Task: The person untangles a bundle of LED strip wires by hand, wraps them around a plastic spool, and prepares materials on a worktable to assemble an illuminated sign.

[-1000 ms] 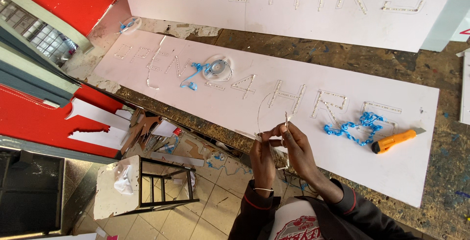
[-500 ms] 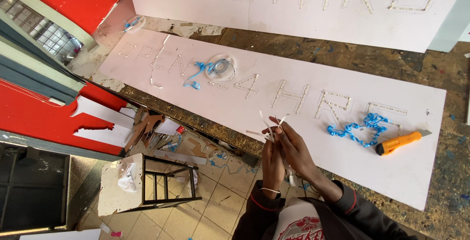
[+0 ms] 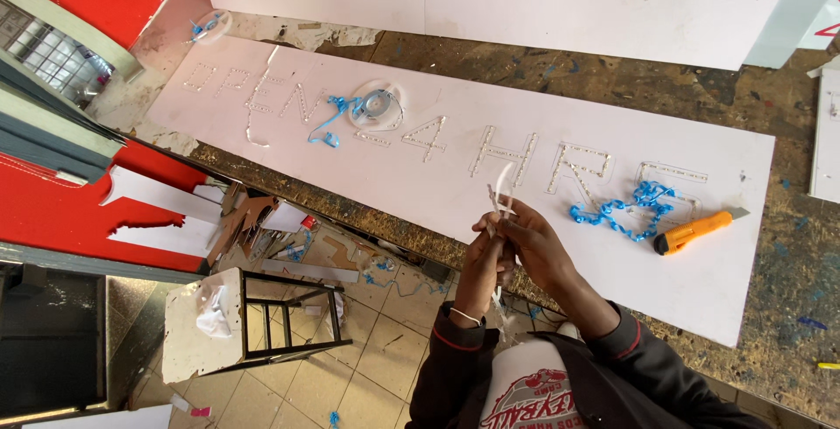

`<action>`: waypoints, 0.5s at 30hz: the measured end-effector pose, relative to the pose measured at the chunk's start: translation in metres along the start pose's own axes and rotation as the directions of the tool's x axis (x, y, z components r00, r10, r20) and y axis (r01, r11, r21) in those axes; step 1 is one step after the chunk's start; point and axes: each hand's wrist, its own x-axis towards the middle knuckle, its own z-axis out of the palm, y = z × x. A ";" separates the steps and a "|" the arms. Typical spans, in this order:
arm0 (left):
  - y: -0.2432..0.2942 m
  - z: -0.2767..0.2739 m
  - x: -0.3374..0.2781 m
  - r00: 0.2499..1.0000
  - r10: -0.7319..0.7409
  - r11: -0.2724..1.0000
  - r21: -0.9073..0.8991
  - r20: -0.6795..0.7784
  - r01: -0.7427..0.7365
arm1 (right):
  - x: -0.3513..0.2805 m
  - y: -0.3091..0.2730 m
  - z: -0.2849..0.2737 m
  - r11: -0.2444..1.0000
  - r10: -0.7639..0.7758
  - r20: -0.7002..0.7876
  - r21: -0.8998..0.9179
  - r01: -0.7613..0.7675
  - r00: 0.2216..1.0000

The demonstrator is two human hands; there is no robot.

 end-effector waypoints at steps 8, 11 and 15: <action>-0.033 -0.031 0.009 0.992 0.015 0.990 -0.139 0.122 0.002 | 0.018 0.027 -0.021 0.996 0.089 0.078 0.022 -0.091 0.993; -0.042 -0.033 0.007 0.976 0.009 0.939 -0.338 0.219 0.067 | 0.020 0.031 -0.026 0.984 0.115 0.131 0.123 -0.131 0.985; -0.038 -0.030 0.003 0.965 0.025 0.921 -0.380 0.263 0.080 | 0.020 0.029 -0.023 0.974 0.157 0.105 0.148 -0.171 0.982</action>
